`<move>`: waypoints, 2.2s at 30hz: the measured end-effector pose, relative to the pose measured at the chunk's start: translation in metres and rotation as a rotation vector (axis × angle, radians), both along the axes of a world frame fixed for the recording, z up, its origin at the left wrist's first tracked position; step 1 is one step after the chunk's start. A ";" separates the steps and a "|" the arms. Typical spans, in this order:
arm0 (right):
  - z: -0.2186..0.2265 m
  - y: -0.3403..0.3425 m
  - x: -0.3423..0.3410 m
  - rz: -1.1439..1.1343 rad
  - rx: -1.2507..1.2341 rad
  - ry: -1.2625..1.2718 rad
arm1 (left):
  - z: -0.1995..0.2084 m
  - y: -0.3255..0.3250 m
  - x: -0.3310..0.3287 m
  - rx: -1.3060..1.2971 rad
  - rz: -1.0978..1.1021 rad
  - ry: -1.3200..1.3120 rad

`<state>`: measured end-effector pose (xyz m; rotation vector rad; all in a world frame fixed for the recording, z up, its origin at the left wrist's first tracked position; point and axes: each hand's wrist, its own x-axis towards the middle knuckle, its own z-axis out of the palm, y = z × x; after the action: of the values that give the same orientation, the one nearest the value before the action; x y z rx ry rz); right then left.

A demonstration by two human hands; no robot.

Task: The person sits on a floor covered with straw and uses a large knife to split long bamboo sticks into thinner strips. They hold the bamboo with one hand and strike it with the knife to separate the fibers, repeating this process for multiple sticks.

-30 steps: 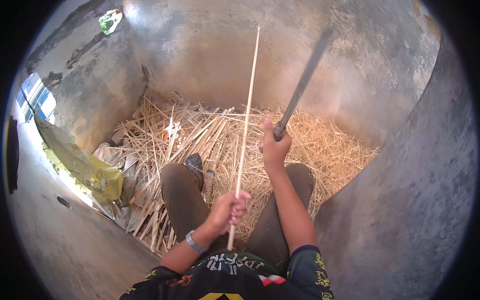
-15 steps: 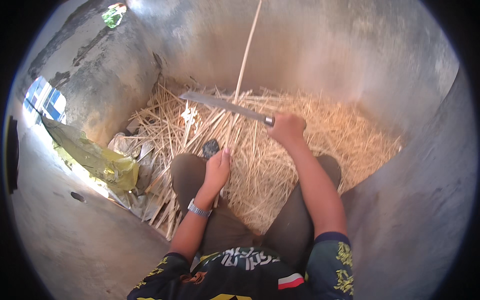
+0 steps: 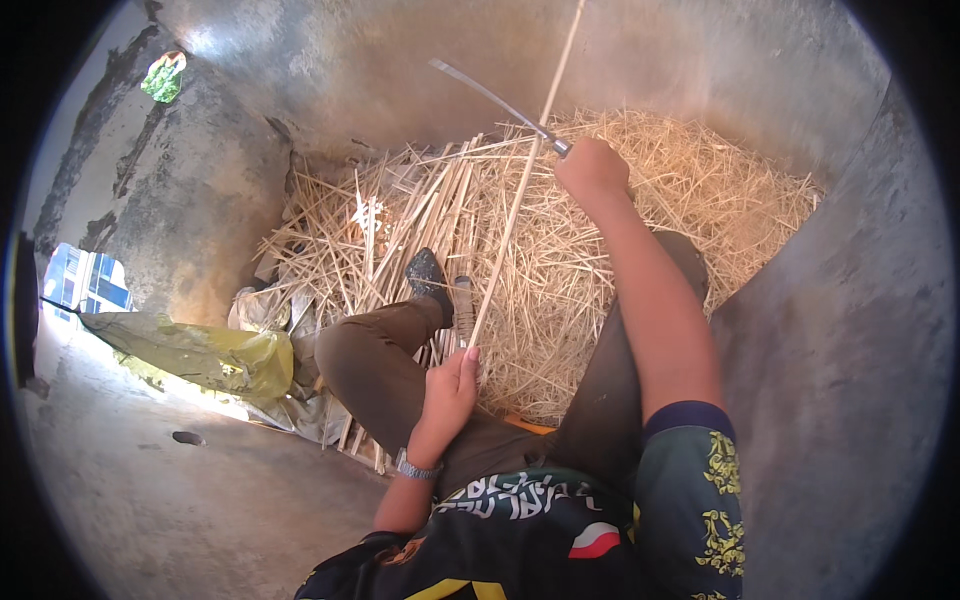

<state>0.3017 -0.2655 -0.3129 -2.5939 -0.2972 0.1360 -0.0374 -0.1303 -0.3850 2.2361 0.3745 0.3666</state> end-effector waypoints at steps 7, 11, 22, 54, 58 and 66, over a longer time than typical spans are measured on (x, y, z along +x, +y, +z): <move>0.021 -0.001 -0.045 0.544 -0.796 -0.190 | -0.014 0.014 0.001 -0.087 0.118 0.004; 0.016 -0.037 0.009 0.137 -0.595 -0.032 | -0.010 -0.001 0.005 0.012 0.067 0.017; -0.042 -0.073 -0.003 0.358 -0.586 -0.016 | -0.011 -0.006 0.009 0.048 0.071 0.084; -0.070 -0.125 0.007 0.087 -0.309 -0.357 | -0.002 -0.013 0.001 -1.173 -0.097 0.280; -0.060 -0.120 -0.009 0.341 -0.268 -0.535 | -0.002 -0.013 0.000 -1.177 -0.111 0.303; -0.052 -0.155 0.039 -0.114 -0.246 -0.060 | -0.007 -0.023 0.000 -1.091 -0.122 0.244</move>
<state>0.3406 -0.4200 -0.3652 -2.8549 -0.1607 0.0575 -0.0371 -0.1529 -0.3921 1.2129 0.4238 -0.1724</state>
